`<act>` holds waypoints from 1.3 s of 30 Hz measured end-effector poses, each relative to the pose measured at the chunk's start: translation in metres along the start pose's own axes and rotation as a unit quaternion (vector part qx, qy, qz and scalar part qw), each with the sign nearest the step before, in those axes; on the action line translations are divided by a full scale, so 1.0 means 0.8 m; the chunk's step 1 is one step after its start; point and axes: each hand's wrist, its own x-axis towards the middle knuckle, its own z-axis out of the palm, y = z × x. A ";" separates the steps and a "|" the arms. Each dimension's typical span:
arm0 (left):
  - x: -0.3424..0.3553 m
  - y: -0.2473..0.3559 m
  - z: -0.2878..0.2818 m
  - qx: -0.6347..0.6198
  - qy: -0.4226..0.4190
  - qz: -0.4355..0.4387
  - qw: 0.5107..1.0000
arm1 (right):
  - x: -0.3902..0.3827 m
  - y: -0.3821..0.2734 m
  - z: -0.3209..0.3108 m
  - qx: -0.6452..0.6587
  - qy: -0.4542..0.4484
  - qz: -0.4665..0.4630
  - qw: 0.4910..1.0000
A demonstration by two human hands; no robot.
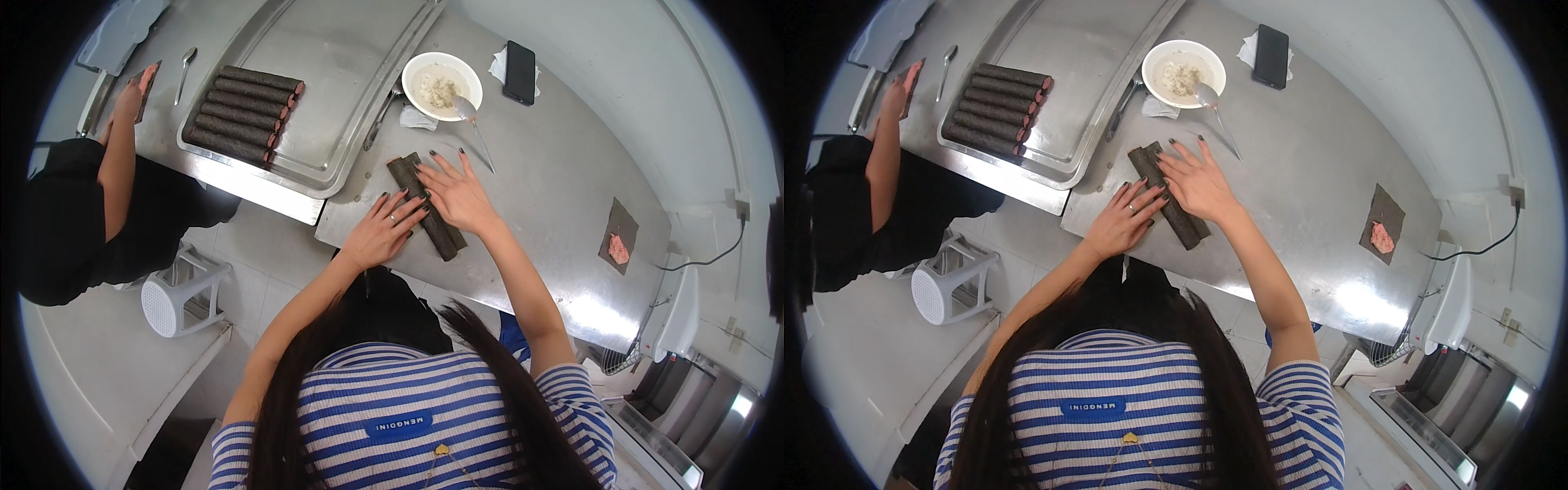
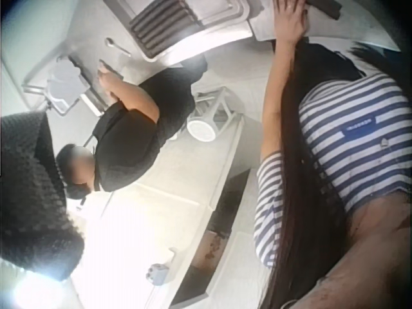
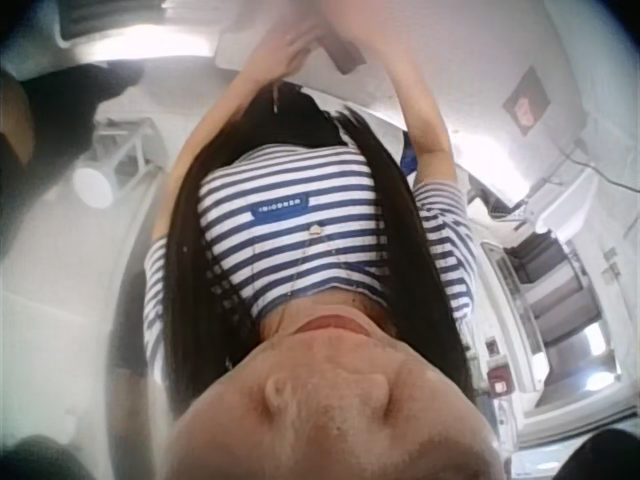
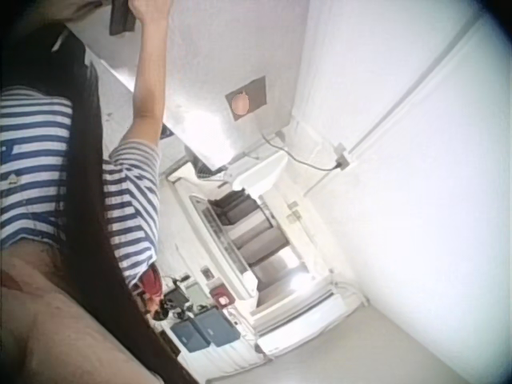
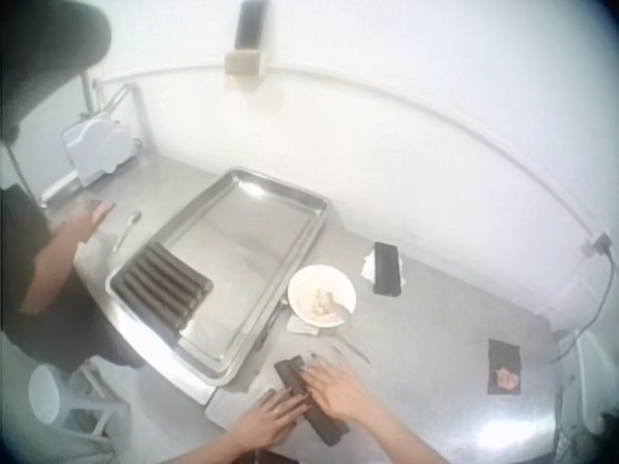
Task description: The person spreads a pink filling onto a sheet of nori using a spoon, then rolls the nori into a cylindrical sushi roll. The person repeats this process multiple times, placing each completed roll onto a metal tray.
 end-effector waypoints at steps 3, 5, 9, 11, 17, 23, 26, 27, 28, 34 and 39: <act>-0.001 -0.001 0.000 0.003 0.000 -0.008 1.000 | -0.007 0.002 -0.030 0.030 -0.043 0.017 0.998; -0.001 -0.001 0.000 0.009 0.002 -0.004 1.000 | 0.020 0.017 -0.043 -0.009 0.071 0.019 0.997; 0.003 0.000 -0.006 0.004 -0.011 0.001 1.000 | 0.101 0.064 -0.041 -0.074 0.140 0.042 0.986; 0.005 0.001 -0.006 -0.009 -0.007 0.005 1.000 | 0.122 0.084 -0.034 -0.109 0.078 0.034 0.990; 0.001 -0.002 -0.002 0.007 0.002 0.002 1.000 | 0.091 0.063 -0.041 -0.110 0.081 -0.020 0.990; 0.001 -0.001 0.002 0.006 0.020 0.010 1.000 | -0.053 -0.008 -0.003 0.024 -0.029 -0.004 0.999; 0.001 0.001 -0.001 0.009 0.009 -0.001 1.000 | -0.085 0.000 -0.013 0.032 -0.054 0.001 0.998; -0.001 0.000 0.000 0.010 0.012 -0.004 1.000 | -0.087 0.003 -0.017 0.028 -0.058 -0.003 0.998; -0.001 -0.001 0.001 0.010 0.014 -0.002 1.000 | -0.075 0.006 -0.026 0.008 -0.017 -0.002 1.000; 0.003 0.001 -0.004 0.017 0.003 0.004 1.000 | 0.092 0.081 -0.035 -0.098 0.122 0.034 0.987; 0.004 0.000 -0.004 0.015 0.007 0.013 1.000 | 0.119 0.092 -0.043 -0.123 -0.012 0.044 0.991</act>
